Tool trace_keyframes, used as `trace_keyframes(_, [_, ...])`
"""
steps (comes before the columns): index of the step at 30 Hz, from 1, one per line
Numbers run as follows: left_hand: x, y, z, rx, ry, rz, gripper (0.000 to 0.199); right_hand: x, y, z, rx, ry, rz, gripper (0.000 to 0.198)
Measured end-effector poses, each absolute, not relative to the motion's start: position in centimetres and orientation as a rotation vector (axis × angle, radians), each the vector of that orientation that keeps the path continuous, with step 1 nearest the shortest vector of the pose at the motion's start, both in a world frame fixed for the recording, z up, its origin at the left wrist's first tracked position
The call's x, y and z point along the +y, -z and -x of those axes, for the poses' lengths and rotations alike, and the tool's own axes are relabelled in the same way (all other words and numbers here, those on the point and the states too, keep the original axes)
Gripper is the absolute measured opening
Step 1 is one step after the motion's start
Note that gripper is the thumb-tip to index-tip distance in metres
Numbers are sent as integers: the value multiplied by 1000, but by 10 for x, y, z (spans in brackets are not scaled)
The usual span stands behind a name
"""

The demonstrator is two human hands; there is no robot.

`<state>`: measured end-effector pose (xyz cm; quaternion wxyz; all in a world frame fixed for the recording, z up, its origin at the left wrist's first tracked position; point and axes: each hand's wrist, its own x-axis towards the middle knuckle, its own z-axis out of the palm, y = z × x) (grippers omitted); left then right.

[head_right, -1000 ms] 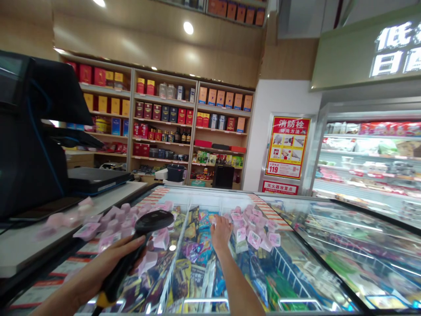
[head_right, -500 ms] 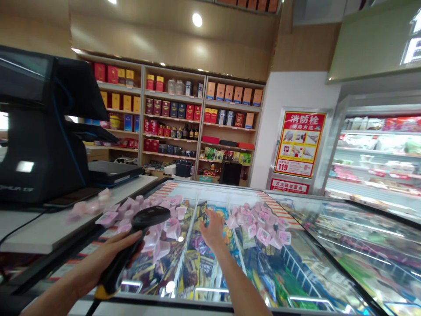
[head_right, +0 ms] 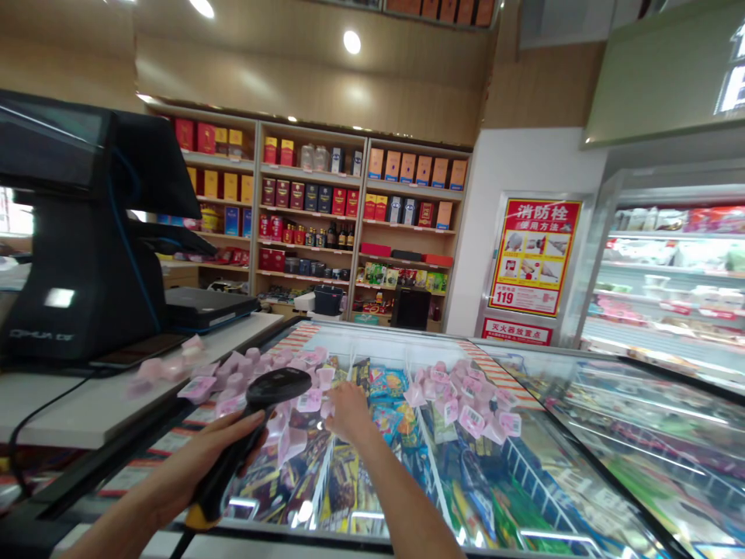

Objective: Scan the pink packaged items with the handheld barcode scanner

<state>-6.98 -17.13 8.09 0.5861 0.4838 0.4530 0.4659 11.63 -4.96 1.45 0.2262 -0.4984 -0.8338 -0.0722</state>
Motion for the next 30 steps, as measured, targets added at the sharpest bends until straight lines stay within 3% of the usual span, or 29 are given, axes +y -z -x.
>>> trace_keyframes(4, [-164,-82,64,1074,-1102,-1099,27,-45,-14,-144,-2119,-66,1452,13])
trace_keyframes(9, [-161,-88,44,1045,-1117,-1114,28,-32,-11,-169,-1016,-890,1140,14])
trace_keyframes(11, [-162,-91,32,1018,-1104,-1138,27,-26,-11,-175,-753,-1038,1000,16])
trace_keyframes(19, [-164,-91,8,966,-1037,-1188,27,-15,-9,-188,-638,-1071,919,7])
trace_keyframes(30, [-168,-95,7,932,-963,-1214,27,-4,5,-188,-939,-882,1078,18])
